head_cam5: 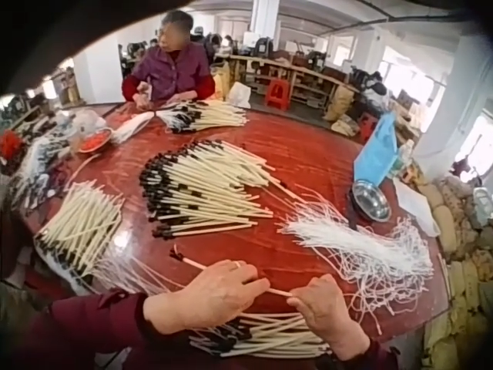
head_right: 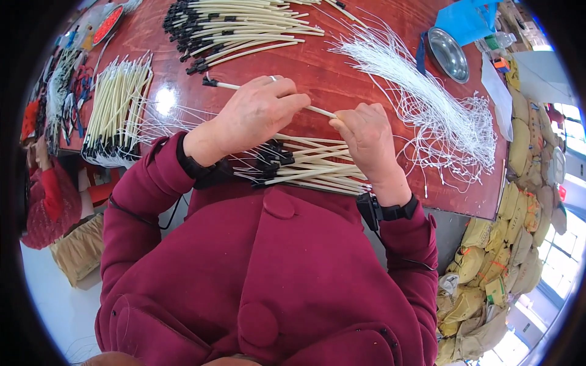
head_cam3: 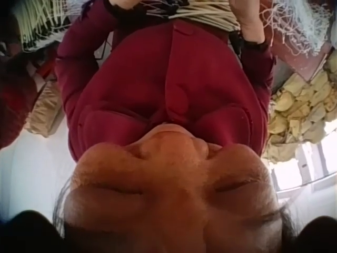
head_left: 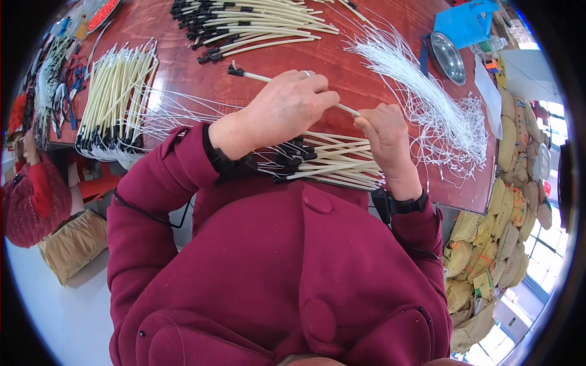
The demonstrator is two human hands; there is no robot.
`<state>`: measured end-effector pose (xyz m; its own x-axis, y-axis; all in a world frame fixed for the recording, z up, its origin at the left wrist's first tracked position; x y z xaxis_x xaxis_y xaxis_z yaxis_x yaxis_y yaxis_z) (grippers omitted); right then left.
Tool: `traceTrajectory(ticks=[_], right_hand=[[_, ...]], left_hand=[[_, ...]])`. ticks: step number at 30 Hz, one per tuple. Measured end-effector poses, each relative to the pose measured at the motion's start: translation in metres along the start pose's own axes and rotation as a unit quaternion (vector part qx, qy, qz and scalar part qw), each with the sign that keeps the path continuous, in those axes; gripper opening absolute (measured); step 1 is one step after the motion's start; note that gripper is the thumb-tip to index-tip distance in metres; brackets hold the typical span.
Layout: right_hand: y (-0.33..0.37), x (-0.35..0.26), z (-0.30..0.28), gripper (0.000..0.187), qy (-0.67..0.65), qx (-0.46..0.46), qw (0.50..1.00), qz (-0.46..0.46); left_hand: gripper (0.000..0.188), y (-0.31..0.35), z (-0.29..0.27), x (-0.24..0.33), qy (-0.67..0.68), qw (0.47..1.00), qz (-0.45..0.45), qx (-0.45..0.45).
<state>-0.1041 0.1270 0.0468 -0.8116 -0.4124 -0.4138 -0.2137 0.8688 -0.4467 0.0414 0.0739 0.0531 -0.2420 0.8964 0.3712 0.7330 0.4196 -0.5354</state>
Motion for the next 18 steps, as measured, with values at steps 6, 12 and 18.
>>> traceTrajectory(ticks=[6, 12, 18], right_hand=[[0.000, 0.001, 0.002, 0.008, 0.009, 0.001, 1.000, 0.021], [-0.007, -0.013, 0.005, 0.008, 0.003, 0.001, 1.000, -0.001], [-0.010, -0.012, -0.002, 0.006, 0.012, 0.001, 1.000, -0.002]], left_hand=[[0.025, -0.005, 0.008, 0.010, 0.001, 0.999, 0.031, 0.011], [0.027, -0.002, 0.014, 0.007, 0.009, 0.999, 0.014, -0.044], [0.044, 0.005, -0.075, 0.006, -0.091, 0.981, -0.026, 0.171]])
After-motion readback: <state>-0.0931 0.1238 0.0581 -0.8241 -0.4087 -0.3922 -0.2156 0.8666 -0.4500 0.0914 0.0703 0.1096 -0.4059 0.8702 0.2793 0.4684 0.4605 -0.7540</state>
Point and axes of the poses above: each hand's wrist, its own y-axis away from the middle knuckle, its own z-axis out of the palm, x = y × z, the point moved 9 cm from there along -y, towards the middle knuckle, and after that the axes turned 6 degrees about x, right-handed, at the moved point
